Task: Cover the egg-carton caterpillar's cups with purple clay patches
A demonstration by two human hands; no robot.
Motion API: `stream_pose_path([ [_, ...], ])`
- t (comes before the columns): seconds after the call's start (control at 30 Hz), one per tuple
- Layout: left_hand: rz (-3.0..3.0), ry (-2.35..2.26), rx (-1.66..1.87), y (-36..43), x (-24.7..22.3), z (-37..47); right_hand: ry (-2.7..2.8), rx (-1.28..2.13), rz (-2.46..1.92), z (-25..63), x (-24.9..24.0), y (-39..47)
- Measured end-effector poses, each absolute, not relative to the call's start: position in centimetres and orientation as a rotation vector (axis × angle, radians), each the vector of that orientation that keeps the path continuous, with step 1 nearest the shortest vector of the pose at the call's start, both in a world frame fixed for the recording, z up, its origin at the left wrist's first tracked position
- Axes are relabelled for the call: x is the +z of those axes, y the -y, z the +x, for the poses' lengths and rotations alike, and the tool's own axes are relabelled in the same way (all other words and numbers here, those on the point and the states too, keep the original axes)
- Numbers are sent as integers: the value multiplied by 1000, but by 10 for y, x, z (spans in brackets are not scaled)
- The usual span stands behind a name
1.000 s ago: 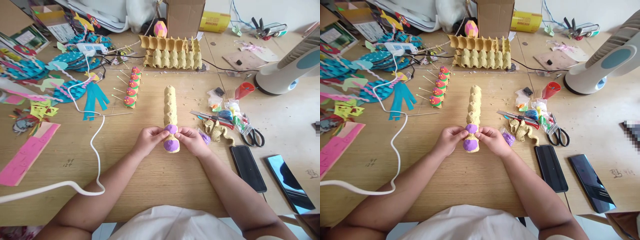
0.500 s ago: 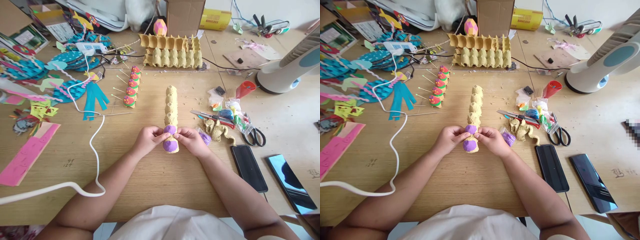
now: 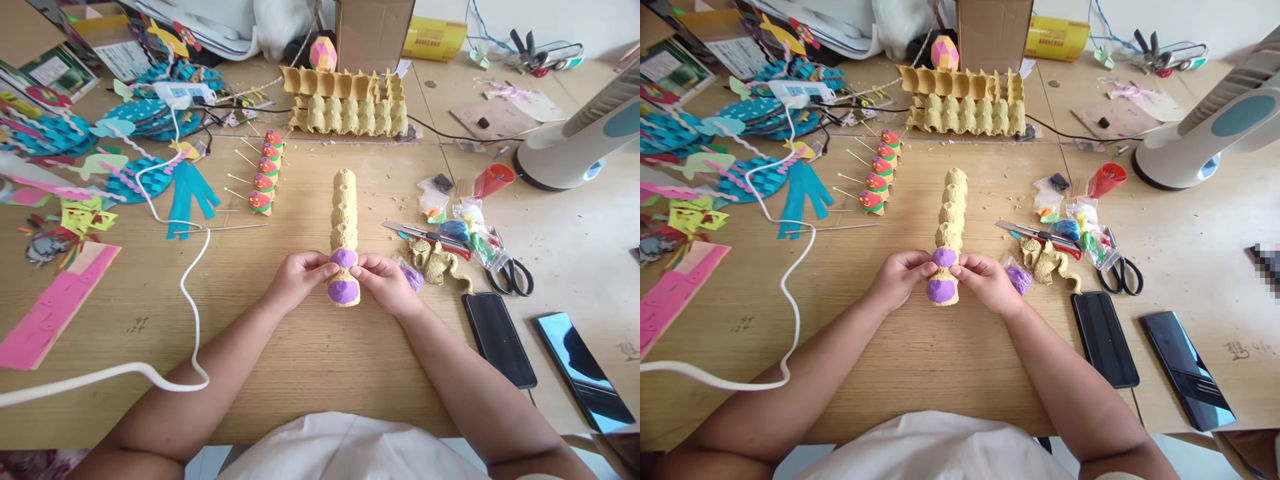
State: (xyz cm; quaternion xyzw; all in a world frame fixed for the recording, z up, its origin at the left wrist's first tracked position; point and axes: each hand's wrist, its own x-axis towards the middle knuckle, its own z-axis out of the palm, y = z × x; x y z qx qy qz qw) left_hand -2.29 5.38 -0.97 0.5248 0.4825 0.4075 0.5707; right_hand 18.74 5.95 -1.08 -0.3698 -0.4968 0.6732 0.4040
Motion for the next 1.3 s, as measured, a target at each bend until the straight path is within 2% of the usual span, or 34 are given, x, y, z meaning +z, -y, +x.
stream_pose_path([
  [0.37,1254,-1262,904,-52,-11,-23,1300,1692,-941,188,-6,-59],
  [0.67,1023,-984,971,-52,-15,-21,1171,1710,-923,188,-12,-60],
  [1.07,1159,-1199,969,-51,-7,-19,1318,1656,-994,188,-8,-59],
  [1.3,1145,-1144,965,-51,-8,-20,1279,1697,-948,189,-10,-59],
])
